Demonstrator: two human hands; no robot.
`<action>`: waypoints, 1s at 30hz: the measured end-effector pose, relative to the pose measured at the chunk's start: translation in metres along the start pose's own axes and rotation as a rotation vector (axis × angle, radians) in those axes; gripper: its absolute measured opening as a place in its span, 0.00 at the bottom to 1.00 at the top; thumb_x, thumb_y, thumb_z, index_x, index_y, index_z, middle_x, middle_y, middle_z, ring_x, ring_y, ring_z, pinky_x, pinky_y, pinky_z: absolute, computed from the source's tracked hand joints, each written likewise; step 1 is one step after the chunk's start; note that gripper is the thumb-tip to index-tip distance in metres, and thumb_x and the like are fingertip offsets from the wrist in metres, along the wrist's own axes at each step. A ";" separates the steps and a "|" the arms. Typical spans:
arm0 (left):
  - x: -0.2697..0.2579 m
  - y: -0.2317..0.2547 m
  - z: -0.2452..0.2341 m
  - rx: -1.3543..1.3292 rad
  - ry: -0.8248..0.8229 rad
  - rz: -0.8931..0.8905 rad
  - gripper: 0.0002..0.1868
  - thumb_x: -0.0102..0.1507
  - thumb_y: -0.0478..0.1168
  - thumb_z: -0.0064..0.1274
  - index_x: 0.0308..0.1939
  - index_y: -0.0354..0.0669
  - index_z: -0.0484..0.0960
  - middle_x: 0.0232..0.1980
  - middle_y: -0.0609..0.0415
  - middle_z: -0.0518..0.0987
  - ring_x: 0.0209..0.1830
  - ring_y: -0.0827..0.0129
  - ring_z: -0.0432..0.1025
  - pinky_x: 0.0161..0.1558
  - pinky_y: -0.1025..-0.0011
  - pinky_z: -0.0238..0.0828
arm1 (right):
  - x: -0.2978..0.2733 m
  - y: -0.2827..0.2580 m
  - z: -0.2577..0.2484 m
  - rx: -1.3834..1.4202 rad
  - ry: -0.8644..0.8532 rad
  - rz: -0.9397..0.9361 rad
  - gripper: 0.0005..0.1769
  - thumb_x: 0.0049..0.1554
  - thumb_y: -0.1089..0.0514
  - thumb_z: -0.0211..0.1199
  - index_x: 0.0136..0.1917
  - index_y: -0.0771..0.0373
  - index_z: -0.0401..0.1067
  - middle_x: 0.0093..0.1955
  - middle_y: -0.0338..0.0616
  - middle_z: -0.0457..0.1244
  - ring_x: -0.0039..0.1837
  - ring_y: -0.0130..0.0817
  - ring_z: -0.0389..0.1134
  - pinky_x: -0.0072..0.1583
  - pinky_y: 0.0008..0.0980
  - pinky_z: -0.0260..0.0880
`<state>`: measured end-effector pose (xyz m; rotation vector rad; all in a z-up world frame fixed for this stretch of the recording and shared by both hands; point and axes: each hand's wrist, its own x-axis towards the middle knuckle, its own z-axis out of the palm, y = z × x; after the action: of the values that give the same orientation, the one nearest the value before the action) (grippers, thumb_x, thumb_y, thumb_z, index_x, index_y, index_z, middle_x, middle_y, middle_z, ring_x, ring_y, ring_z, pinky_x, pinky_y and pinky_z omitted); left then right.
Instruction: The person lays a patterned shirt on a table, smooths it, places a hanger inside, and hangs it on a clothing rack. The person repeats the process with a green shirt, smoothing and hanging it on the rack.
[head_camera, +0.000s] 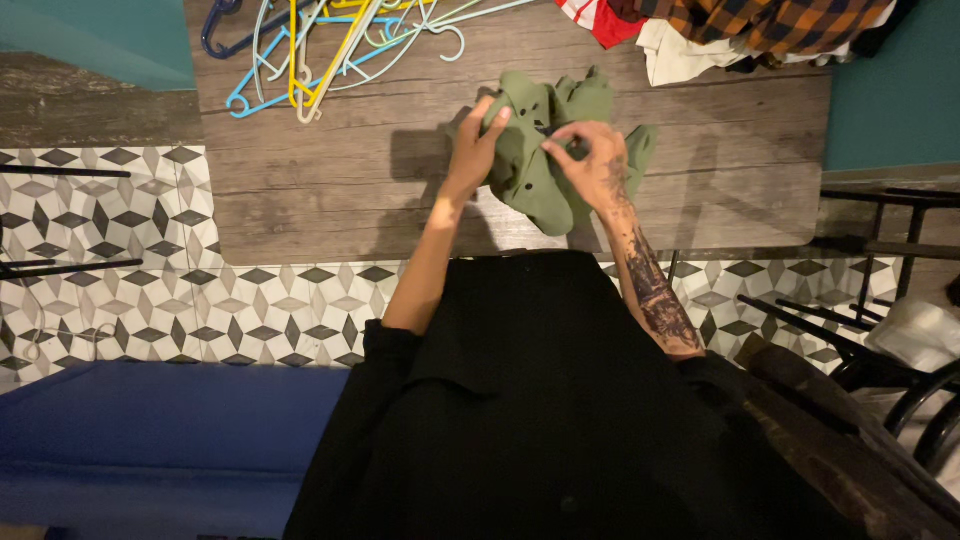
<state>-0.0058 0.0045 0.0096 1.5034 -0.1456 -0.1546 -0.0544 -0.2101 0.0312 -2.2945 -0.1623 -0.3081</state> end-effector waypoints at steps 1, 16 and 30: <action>-0.001 0.006 -0.005 0.024 -0.030 0.024 0.16 0.75 0.47 0.50 0.51 0.35 0.78 0.41 0.59 0.75 0.44 0.78 0.66 0.49 0.75 0.66 | 0.000 0.009 0.000 0.075 0.037 0.063 0.24 0.52 0.48 0.79 0.56 0.57 0.74 0.54 0.42 0.67 0.57 0.38 0.69 0.60 0.43 0.70; -0.006 0.104 -0.063 0.570 0.162 0.292 0.23 0.74 0.49 0.53 0.63 0.34 0.76 0.62 0.37 0.79 0.59 0.49 0.73 0.61 0.57 0.66 | 0.031 0.072 -0.034 0.654 -0.095 -0.035 0.29 0.65 0.76 0.53 0.78 0.65 0.58 0.75 0.45 0.59 0.77 0.34 0.58 0.78 0.34 0.56; -0.040 0.226 -0.061 0.561 -0.103 0.314 0.13 0.77 0.44 0.48 0.56 0.38 0.67 0.31 0.39 0.70 0.29 0.47 0.62 0.40 0.59 0.66 | 0.030 -0.057 -0.182 0.518 -0.128 -0.062 0.14 0.60 0.76 0.48 0.57 0.65 0.58 0.56 0.35 0.57 0.60 0.25 0.58 0.65 0.22 0.59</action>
<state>-0.0306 0.0853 0.2312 2.0059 -0.5391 0.0708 -0.0688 -0.3055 0.1980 -1.7961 -0.3371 -0.1283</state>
